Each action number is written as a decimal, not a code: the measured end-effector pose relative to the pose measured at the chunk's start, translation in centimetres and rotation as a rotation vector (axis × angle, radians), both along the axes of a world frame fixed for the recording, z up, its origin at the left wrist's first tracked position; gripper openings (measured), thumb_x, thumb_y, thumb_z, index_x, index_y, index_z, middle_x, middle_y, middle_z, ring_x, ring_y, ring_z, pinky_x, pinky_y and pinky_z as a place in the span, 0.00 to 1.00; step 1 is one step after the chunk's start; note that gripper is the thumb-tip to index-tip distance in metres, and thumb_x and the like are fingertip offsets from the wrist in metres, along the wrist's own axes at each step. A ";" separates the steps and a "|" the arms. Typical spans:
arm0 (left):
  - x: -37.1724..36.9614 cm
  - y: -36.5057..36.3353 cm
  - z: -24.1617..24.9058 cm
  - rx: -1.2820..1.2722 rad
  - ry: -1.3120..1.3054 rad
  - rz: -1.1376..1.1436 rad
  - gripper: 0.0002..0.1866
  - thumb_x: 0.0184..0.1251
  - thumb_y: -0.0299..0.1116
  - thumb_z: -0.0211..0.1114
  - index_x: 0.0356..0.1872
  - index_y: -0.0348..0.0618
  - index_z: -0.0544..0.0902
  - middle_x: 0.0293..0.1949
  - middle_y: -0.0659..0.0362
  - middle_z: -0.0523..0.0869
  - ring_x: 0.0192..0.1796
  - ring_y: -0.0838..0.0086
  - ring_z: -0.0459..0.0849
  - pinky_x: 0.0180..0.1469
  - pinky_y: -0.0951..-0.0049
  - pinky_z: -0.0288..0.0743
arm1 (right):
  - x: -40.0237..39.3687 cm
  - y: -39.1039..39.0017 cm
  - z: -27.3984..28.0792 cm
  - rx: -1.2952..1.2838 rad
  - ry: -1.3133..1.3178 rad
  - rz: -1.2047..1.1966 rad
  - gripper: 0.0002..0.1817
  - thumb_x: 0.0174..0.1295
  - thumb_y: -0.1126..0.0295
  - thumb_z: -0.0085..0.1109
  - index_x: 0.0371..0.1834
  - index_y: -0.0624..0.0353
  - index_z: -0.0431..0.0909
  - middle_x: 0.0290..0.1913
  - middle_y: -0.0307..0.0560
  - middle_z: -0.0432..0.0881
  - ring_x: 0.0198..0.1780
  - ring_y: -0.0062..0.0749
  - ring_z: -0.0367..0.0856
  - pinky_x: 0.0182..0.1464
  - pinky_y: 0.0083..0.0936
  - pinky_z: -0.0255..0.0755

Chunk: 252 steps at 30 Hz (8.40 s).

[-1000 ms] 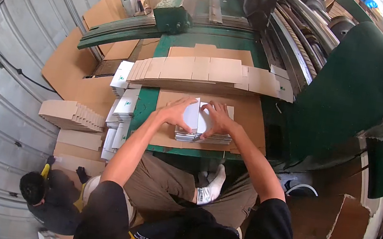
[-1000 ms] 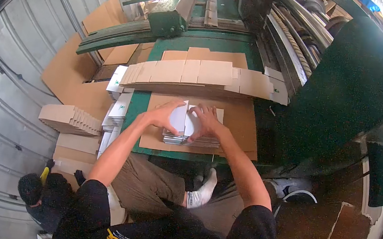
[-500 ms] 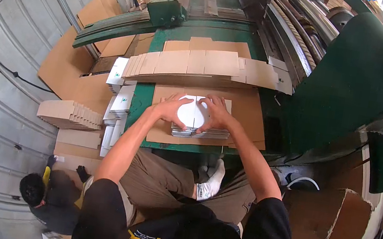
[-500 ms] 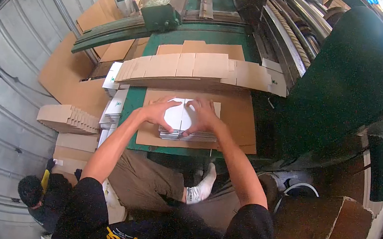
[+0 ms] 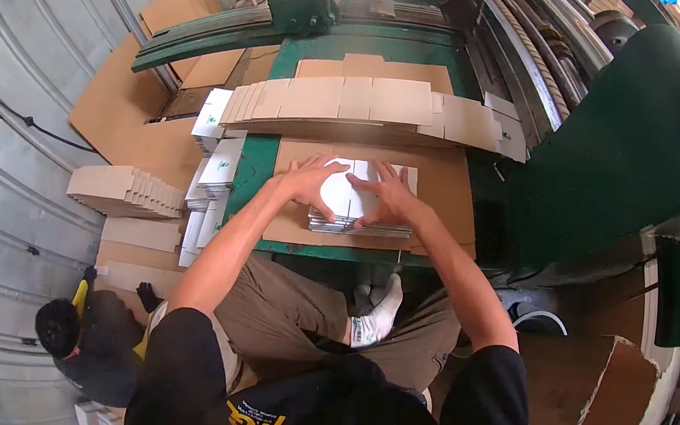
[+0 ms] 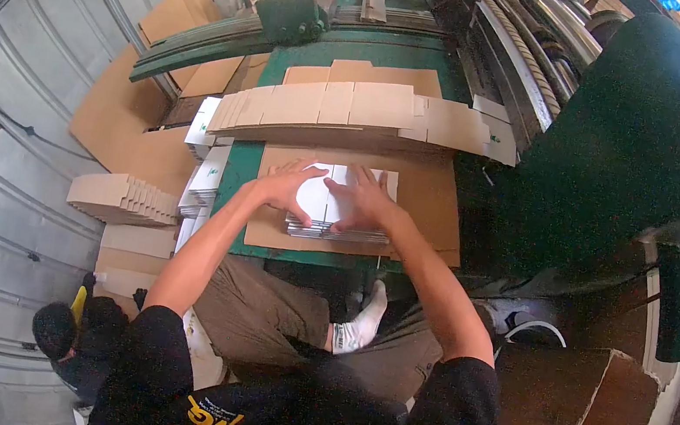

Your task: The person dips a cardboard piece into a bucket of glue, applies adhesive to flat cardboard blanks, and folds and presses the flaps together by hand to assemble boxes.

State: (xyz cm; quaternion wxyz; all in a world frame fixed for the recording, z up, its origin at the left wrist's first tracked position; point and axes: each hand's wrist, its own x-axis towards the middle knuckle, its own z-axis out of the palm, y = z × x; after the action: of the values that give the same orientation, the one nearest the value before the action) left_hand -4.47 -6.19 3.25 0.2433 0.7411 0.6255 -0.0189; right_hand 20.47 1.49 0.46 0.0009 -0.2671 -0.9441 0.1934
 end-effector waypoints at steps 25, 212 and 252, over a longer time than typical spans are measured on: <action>1.9 -1.1 0.1 0.152 0.022 0.004 0.36 0.66 0.54 0.69 0.72 0.49 0.80 0.80 0.50 0.70 0.83 0.53 0.63 0.73 0.29 0.57 | -1.8 9.8 3.3 0.167 0.651 -1.268 0.35 0.57 0.41 0.74 0.57 0.57 0.82 0.65 0.61 0.75 0.69 0.59 0.71 0.67 0.65 0.65; 1.1 -2.9 -9.8 0.411 -1.013 0.499 0.65 0.45 0.34 0.89 0.84 0.48 0.54 0.77 0.51 0.71 0.76 0.58 0.72 0.76 0.61 0.68 | 5.0 -3.6 -3.7 -0.846 1.073 -0.464 0.50 0.49 0.78 0.82 0.76 0.65 0.62 0.64 0.53 0.78 0.65 0.43 0.80 0.67 0.39 0.77; 1.2 -17.3 6.7 0.003 -1.424 0.435 0.52 0.68 0.41 0.77 0.85 0.40 0.53 0.77 0.50 0.68 0.78 0.64 0.67 0.79 0.62 0.62 | -2.2 -17.0 4.7 -0.811 1.057 -0.483 0.45 0.64 0.71 0.56 0.85 0.62 0.48 0.78 0.57 0.63 0.79 0.45 0.60 0.80 0.38 0.55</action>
State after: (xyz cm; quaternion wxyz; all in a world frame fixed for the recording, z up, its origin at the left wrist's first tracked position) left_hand -3.30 -23.52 10.00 0.5870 0.4336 0.4491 0.5155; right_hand 18.24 -15.55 5.16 0.4023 -0.3185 -0.5850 0.6281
